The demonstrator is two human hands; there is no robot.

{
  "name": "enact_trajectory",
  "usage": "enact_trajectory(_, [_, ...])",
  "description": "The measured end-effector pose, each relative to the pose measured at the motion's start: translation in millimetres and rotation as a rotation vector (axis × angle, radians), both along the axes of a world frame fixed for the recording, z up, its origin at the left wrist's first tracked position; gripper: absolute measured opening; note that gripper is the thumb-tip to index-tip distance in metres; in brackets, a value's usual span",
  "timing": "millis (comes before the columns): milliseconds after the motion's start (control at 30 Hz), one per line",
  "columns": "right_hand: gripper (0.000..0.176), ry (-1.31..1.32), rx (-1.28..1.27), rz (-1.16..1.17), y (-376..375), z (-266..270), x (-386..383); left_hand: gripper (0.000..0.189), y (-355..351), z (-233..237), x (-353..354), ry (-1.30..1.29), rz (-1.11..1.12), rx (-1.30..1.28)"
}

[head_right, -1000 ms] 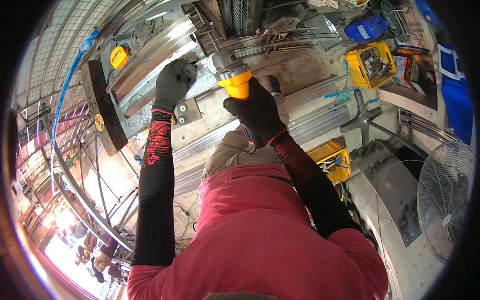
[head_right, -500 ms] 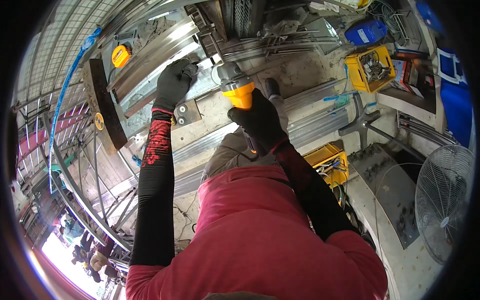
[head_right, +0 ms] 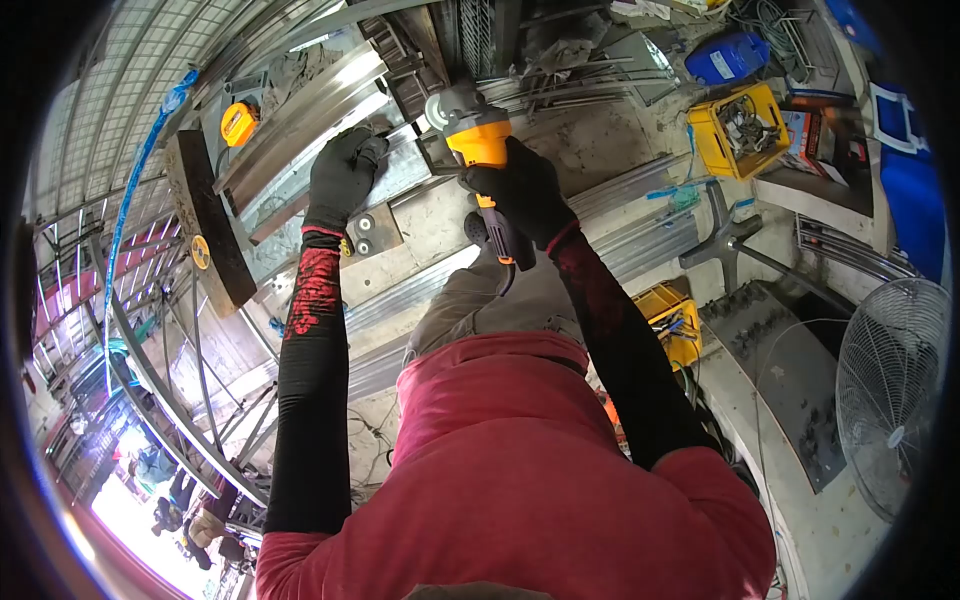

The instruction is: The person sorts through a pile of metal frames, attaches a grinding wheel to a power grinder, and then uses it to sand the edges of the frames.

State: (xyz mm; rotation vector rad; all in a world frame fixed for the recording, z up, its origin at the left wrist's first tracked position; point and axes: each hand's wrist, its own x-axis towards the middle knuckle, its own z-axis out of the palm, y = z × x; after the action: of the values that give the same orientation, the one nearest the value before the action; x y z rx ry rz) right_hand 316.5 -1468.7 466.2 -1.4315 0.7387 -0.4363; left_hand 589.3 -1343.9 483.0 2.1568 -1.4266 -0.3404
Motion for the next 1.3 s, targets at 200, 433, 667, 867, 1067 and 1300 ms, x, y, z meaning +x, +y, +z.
enact_trajectory(200, [0.035,0.053,0.127,0.051,4,8,-1,0.029,-2,6,-2,0.044,0.022,0.054])
enact_trajectory(433, [0.036,0.024,0.197,0.001,13,6,-10,0.029,-2,10,-3,0.061,0.025,0.098])
enact_trajectory(667, [0.027,-0.068,0.544,-0.030,24,38,-22,0.037,-5,14,-4,0.048,-0.020,0.063])
enact_trajectory(867, [0.037,0.019,0.373,-0.076,21,12,-38,0.029,-2,16,14,0.385,-0.060,0.108])
enact_trajectory(1067, [0.038,-0.009,0.383,-0.134,17,-9,-39,0.037,-18,25,23,0.387,-0.075,0.239])
enact_trajectory(1300, [0.038,-0.091,0.480,-0.105,25,26,-16,0.040,-38,21,35,0.606,-0.039,0.395])
